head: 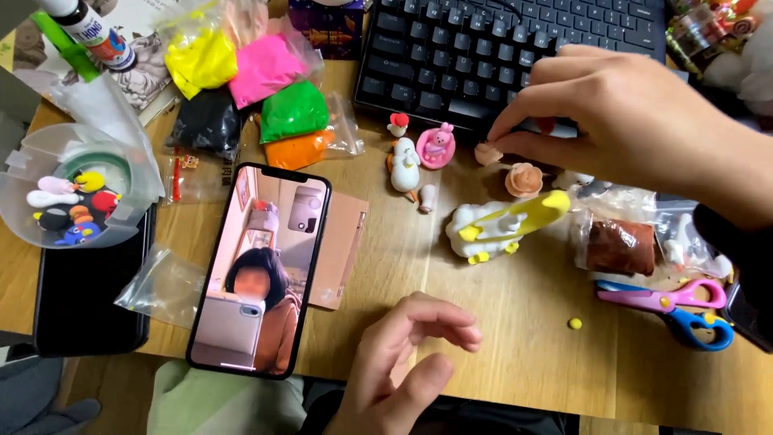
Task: Assembling a decorative clay moon figure by attaching small stars and a bunny, using a sculpting tool for adjustments, and opening a new clay packet.
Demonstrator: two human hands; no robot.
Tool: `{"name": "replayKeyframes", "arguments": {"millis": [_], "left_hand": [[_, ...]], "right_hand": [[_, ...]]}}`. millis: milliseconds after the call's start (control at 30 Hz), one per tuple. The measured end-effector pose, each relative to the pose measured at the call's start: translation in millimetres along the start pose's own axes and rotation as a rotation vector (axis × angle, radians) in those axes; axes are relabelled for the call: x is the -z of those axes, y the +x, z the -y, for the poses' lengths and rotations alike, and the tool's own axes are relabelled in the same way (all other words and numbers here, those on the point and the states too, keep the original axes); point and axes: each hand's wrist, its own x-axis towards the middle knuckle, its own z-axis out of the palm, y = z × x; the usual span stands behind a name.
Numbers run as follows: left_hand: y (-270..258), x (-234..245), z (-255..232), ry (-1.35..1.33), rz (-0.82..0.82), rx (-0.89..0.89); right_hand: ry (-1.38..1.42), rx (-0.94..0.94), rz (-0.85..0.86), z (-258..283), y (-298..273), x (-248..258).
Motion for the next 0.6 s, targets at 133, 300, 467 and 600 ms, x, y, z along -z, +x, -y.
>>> {"name": "replayKeyframes", "arguments": {"millis": [133, 300, 467, 600], "left_hand": [[0, -5, -3, 0.130, -0.114, -0.009], [5, 2, -7, 0.545, -0.191, -0.191], [3, 4, -1, 0.668, -0.235, -0.218], [2, 3, 1, 0.714, -0.224, -0.343]], "right_hand": [[0.002, 0.008, -0.035, -2, -7, 5], [-0.137, 0.151, -0.072, 2, 3, 8], [-0.258, 0.460, -0.083, 2, 33, -5], [-0.281, 0.637, -0.114, 4, 44, -16]]}}
